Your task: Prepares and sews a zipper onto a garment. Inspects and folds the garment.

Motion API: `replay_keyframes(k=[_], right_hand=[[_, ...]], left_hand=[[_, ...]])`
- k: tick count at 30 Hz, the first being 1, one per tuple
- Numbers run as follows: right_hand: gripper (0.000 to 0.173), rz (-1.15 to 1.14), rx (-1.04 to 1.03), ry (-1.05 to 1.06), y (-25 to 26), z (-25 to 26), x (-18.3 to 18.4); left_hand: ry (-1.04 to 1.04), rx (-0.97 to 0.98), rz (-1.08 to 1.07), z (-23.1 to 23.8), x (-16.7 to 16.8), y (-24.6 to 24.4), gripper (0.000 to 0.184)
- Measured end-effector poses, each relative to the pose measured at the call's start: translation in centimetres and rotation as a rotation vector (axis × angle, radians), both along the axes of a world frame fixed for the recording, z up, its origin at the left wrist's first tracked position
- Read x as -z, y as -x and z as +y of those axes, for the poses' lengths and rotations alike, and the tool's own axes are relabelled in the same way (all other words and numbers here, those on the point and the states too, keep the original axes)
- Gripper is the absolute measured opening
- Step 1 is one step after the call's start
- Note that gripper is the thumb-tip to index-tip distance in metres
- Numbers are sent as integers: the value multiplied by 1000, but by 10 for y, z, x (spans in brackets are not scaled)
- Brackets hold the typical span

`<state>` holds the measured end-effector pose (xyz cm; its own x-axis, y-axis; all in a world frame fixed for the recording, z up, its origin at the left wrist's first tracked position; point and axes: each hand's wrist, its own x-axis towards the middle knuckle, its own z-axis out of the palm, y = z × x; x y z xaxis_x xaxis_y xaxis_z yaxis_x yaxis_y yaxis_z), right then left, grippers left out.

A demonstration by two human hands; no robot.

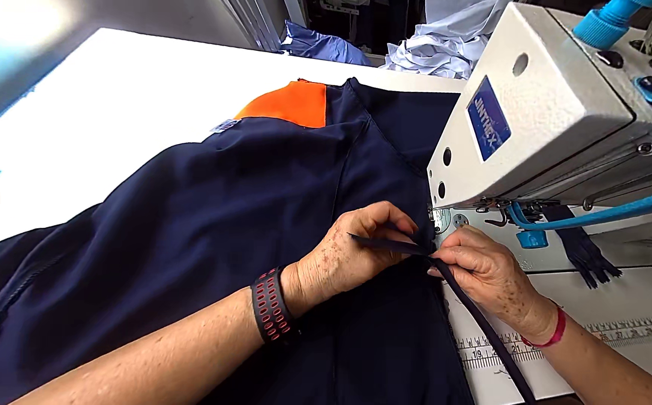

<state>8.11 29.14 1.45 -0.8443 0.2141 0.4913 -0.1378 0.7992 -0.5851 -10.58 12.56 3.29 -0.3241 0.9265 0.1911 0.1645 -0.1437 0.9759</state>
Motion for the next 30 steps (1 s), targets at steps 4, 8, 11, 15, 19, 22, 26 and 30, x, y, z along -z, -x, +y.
replay_keyframes(k=[4,8,11,15,19,22,26,30], right_hand=[[13,-38,2,2,-1,1,-3],[15,-75,-58,-65,-1,5,-7],[19,-45,-46,-219,1,8,-8],[21,39,85,-454,7,2,-2],[19,68,141,-410,19,-3,-2],[16,69,193,-342,27,-5,-3],[16,66,269,-360,39,-11,-4],[17,69,282,-406,48,-9,-1]], left_hand=[[116,-302,245,-13,-3,-21,20],[-301,30,951,-26,6,-40,42],[-270,113,1235,-24,20,-49,65],[-233,189,1179,-24,21,-47,71],[-215,243,1125,-24,19,-44,75],[-211,251,1126,-23,17,-43,78],[-225,256,1115,-23,17,-41,79],[-221,267,1123,-22,18,-41,77]])
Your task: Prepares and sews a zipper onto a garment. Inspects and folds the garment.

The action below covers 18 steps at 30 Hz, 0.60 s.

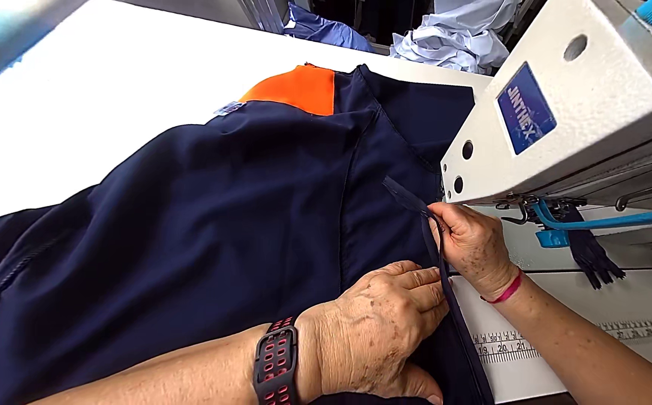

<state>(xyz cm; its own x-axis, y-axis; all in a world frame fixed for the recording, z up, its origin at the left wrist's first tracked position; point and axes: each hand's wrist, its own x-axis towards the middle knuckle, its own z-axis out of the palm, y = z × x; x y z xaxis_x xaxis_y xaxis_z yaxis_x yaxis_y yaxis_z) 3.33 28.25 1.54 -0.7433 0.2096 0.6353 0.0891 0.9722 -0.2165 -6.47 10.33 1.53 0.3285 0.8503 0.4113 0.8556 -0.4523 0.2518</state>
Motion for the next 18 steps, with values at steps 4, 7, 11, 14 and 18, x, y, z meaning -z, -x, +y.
replay_keyframes(k=[4,7,11,14,18], right_hand=[[29,-102,11,163,-28,2,-7],[32,-95,63,377,-66,1,-10],[38,-169,90,544,-83,-22,-15],[30,-184,89,337,-83,-29,-14],[33,-158,-27,-41,-83,-6,-14]], left_hand=[[23,14,-94,-2,-1,9,49],[-58,-152,-120,-5,-4,17,33],[-17,-305,-24,7,-5,24,57],[-1,-319,49,16,-2,25,71],[18,-270,76,11,0,28,70]])
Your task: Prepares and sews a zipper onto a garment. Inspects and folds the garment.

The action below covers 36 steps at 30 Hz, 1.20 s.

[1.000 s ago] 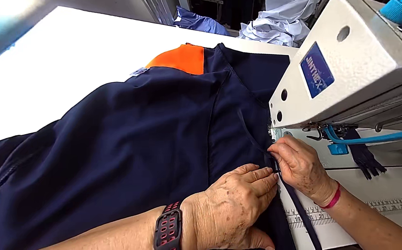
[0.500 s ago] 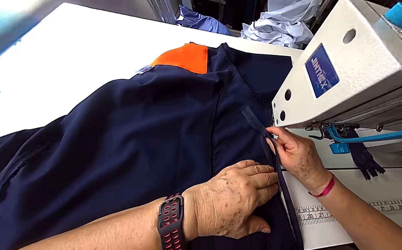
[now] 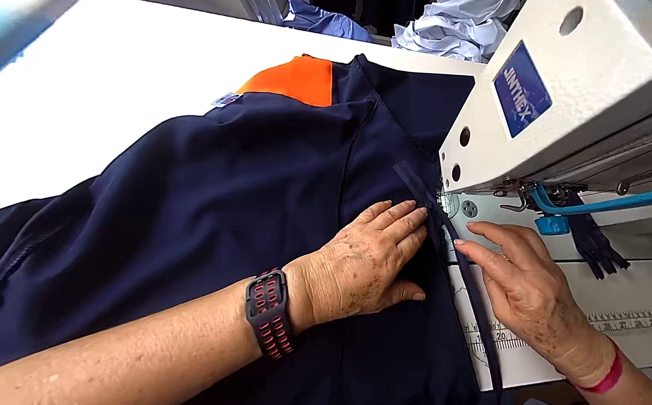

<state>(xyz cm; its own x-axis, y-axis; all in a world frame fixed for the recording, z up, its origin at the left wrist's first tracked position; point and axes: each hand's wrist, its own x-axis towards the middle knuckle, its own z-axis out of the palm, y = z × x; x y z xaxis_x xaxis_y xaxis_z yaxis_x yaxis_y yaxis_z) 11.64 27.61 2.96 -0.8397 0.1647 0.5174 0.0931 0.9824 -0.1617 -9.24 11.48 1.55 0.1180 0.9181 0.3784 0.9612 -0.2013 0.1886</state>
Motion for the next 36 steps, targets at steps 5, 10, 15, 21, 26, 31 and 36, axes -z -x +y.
replay_keyframes(k=[5,10,15,21,26,31,36], right_hand=[[26,-41,-157,-123,9,16,0],[32,-110,-301,-75,10,21,-1],[42,-107,-91,160,-3,-7,-14],[52,-52,297,301,8,-65,6],[48,20,358,383,19,-68,11],[46,-78,415,378,24,-62,1],[48,-153,453,395,20,-66,-7]], left_hand=[[-42,97,-31,-4,-2,3,52],[28,100,15,-9,-1,2,60],[41,83,18,-9,4,3,66],[67,80,22,-8,7,0,66],[91,73,-3,-7,7,0,71],[41,68,-78,-4,4,1,68],[88,77,-89,-3,2,2,76]])
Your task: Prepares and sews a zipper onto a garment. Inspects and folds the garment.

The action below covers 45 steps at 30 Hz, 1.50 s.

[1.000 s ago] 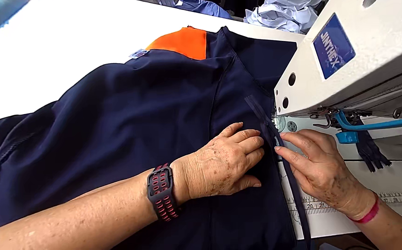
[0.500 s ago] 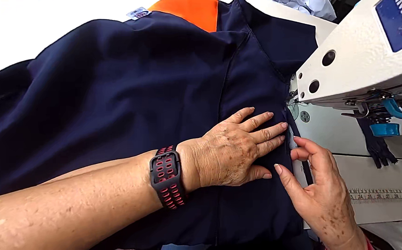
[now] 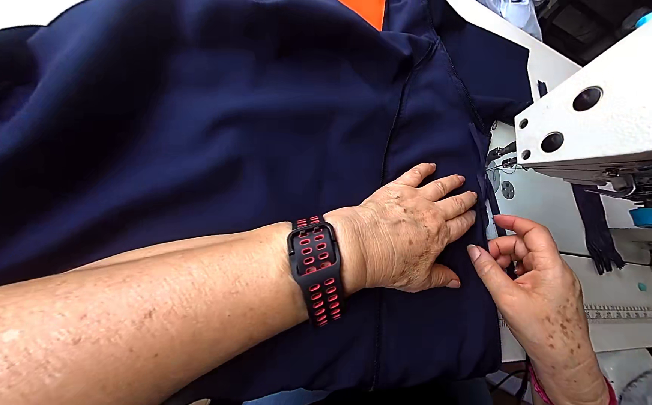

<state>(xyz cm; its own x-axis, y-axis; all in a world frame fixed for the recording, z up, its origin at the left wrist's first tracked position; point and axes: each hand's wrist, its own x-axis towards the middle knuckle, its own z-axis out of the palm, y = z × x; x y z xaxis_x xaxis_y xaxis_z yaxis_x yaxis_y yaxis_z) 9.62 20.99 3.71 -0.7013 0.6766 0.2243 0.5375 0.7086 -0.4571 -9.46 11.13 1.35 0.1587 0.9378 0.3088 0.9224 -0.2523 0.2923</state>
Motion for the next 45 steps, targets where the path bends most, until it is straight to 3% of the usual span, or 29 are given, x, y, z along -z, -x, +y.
replay_keyframes(k=[7,17,25,32,38,41,45], right_hand=[[40,-75,-44,-124,-12,-26,2],[45,-67,-95,-245,-16,-29,10],[47,-38,-119,-209,-17,-26,9],[45,-71,-132,-334,-7,-27,11],[42,-97,-168,-437,0,-27,10],[33,-126,-217,-483,1,-26,9],[38,-115,-268,-432,-7,-22,7]], left_hand=[[-34,-21,37,4,1,0,79],[77,75,33,-1,-5,5,91],[48,76,19,-1,-3,7,90],[42,74,29,-1,-3,7,90],[-93,70,-17,-2,-2,5,85],[-40,105,6,-2,0,6,85],[2,96,21,-2,-2,4,82]])
